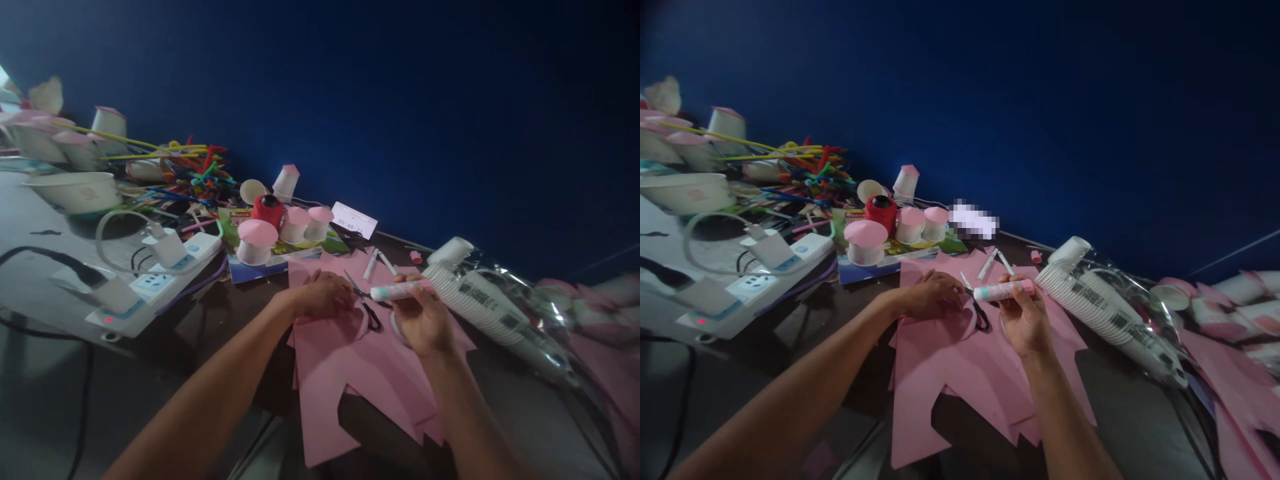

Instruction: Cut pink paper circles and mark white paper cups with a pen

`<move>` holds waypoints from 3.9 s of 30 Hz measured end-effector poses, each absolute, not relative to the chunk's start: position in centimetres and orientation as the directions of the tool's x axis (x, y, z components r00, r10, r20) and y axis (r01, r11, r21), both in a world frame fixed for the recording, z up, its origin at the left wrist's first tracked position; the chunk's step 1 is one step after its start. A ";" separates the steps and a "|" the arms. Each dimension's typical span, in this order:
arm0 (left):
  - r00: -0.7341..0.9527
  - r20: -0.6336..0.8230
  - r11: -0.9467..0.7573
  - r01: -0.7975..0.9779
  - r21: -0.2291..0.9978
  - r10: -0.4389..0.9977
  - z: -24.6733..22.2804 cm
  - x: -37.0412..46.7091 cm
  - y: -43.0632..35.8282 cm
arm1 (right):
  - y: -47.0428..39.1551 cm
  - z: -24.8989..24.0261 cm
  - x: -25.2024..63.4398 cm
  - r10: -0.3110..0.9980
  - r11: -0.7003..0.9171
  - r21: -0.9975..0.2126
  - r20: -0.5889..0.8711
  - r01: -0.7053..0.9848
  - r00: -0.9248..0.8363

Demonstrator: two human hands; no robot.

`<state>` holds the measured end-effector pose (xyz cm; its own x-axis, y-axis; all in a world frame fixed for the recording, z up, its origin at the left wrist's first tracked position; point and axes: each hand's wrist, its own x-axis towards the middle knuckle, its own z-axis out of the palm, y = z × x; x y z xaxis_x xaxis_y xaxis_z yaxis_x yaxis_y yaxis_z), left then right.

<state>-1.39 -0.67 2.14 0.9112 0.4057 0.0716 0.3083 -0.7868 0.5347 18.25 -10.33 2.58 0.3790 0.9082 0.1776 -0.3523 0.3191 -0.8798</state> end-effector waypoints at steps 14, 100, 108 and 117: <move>0.807 0.228 -0.760 0.359 0.542 0.544 2.8 -1.6 0.0 | -9.2 0.1 22.2 0.729 -0.014 -0.866 0.333 0.499 0.598; 0.674 -0.109 -0.013 0.173 0.985 0.730 1.8 0.1 -1.5 | -9.8 1.7 20.1 0.963 0.060 -0.943 0.141 0.326 0.229; 0.638 -0.112 0.126 0.024 0.992 0.762 1.6 0.6 -1.4 | -10.0 1.9 18.8 0.943 0.063 -0.887 0.202 0.457 0.263; 0.600 -0.227 0.294 -0.015 0.956 0.767 1.6 1.3 -2.1 | -9.8 1.4 18.0 0.964 -0.008 -0.925 0.094 0.380 0.250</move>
